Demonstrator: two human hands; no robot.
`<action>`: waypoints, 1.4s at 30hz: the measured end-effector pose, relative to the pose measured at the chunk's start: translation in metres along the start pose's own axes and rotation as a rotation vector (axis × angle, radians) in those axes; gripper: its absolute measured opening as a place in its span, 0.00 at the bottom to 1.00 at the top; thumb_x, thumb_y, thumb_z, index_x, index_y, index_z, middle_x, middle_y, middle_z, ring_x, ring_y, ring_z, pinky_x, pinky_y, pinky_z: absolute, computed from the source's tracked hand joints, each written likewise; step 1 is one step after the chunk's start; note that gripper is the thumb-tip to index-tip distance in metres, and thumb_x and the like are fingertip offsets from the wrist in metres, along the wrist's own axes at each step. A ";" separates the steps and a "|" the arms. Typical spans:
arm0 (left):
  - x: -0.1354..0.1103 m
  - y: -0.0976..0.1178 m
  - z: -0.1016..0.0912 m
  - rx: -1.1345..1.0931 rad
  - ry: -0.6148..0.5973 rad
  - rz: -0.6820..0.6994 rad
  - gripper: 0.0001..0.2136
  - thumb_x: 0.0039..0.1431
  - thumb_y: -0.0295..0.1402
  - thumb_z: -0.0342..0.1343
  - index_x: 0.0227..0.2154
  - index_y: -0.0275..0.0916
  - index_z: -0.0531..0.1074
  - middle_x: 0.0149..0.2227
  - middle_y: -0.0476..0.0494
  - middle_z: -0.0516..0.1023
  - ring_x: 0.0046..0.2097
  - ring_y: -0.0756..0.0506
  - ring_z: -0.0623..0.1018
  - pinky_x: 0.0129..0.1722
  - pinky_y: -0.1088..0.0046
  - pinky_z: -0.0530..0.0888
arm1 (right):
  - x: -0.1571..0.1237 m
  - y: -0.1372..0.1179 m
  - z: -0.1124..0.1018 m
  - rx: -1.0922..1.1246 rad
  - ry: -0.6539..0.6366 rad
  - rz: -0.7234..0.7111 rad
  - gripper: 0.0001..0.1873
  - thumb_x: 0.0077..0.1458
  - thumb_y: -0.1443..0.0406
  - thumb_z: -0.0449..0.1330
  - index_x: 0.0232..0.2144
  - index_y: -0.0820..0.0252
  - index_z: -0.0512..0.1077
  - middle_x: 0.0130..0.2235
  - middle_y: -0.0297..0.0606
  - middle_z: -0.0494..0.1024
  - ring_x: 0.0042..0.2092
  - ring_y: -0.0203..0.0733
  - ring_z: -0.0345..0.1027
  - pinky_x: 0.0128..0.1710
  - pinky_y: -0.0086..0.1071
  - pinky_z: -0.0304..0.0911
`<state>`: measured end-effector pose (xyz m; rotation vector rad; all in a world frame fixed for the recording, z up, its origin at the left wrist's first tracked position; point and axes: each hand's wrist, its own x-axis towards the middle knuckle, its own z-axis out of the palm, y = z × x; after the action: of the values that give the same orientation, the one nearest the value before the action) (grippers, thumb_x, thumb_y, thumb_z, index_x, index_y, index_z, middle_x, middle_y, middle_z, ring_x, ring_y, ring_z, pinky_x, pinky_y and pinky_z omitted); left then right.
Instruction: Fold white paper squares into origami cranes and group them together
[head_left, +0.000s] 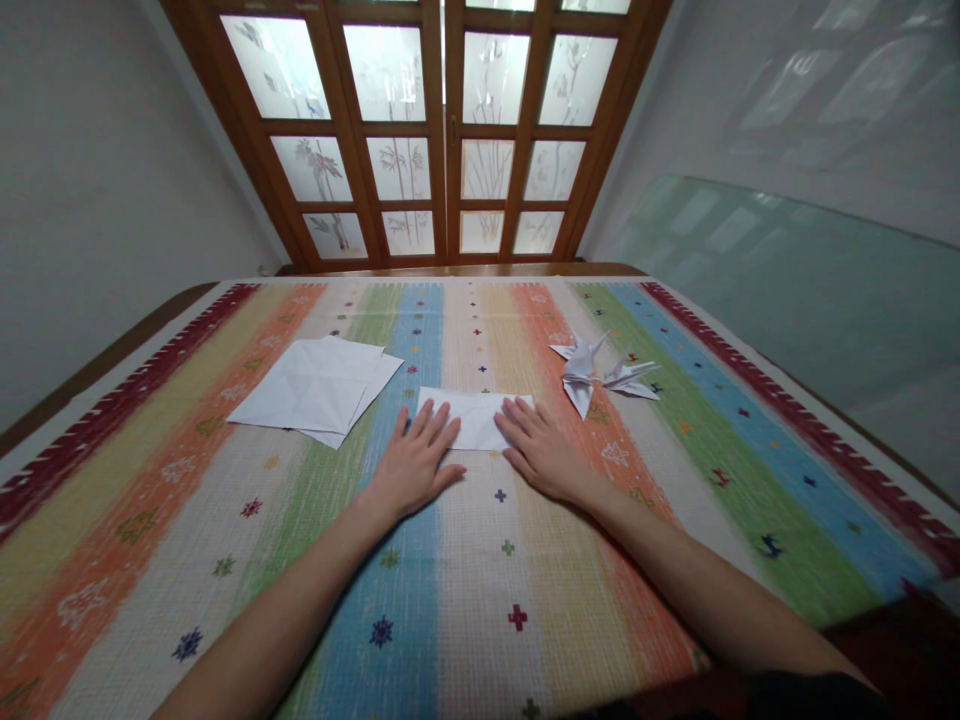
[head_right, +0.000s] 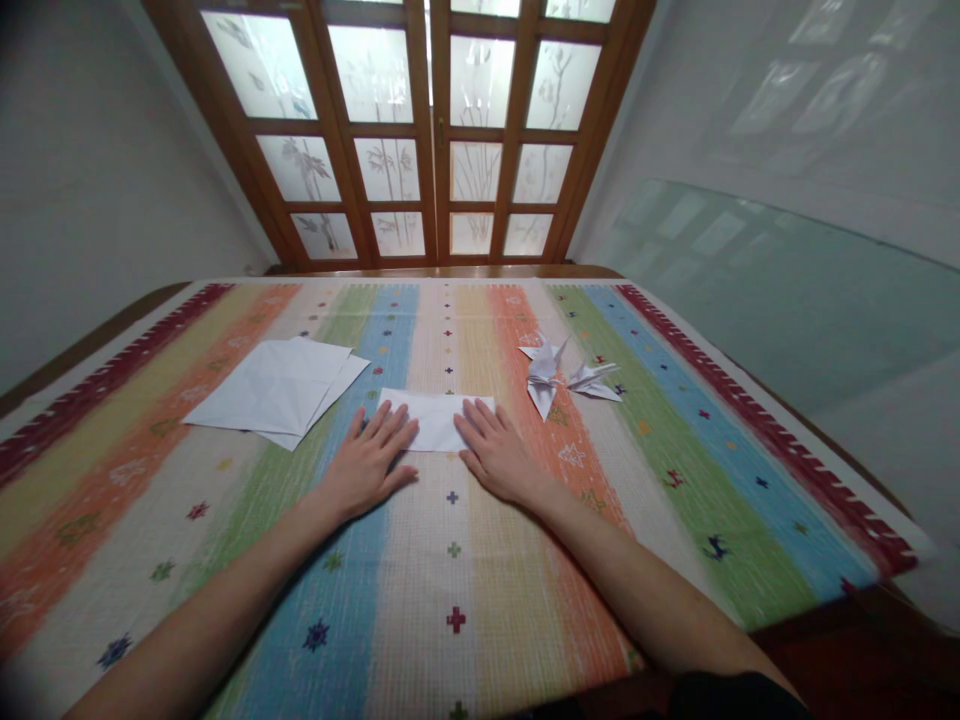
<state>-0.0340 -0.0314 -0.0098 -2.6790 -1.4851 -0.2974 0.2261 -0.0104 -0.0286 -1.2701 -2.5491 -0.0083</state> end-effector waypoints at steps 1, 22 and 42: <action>0.003 0.003 0.000 -0.005 -0.080 0.003 0.29 0.64 0.50 0.46 0.63 0.39 0.59 0.67 0.35 0.56 0.68 0.33 0.53 0.64 0.44 0.50 | 0.000 -0.002 -0.001 -0.007 -0.059 -0.037 0.28 0.64 0.59 0.48 0.64 0.60 0.57 0.66 0.49 0.58 0.67 0.53 0.48 0.64 0.54 0.47; 0.057 0.012 0.017 -0.012 -0.178 -0.148 0.35 0.63 0.56 0.37 0.67 0.40 0.50 0.69 0.36 0.49 0.69 0.32 0.49 0.64 0.44 0.48 | 0.044 -0.005 -0.008 0.048 -0.103 -0.035 0.41 0.62 0.42 0.42 0.61 0.72 0.59 0.63 0.61 0.60 0.65 0.56 0.53 0.62 0.48 0.54; 0.039 -0.011 0.012 0.008 -0.181 -0.258 0.39 0.62 0.56 0.41 0.65 0.29 0.51 0.68 0.26 0.48 0.69 0.32 0.50 0.65 0.48 0.49 | 0.005 0.036 0.006 -0.025 -0.154 0.001 0.49 0.58 0.39 0.44 0.66 0.73 0.49 0.67 0.60 0.52 0.68 0.58 0.44 0.65 0.52 0.47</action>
<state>-0.0210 0.0088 -0.0146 -2.5660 -1.8832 -0.0615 0.2493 0.0163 -0.0372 -1.3290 -2.6854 0.0608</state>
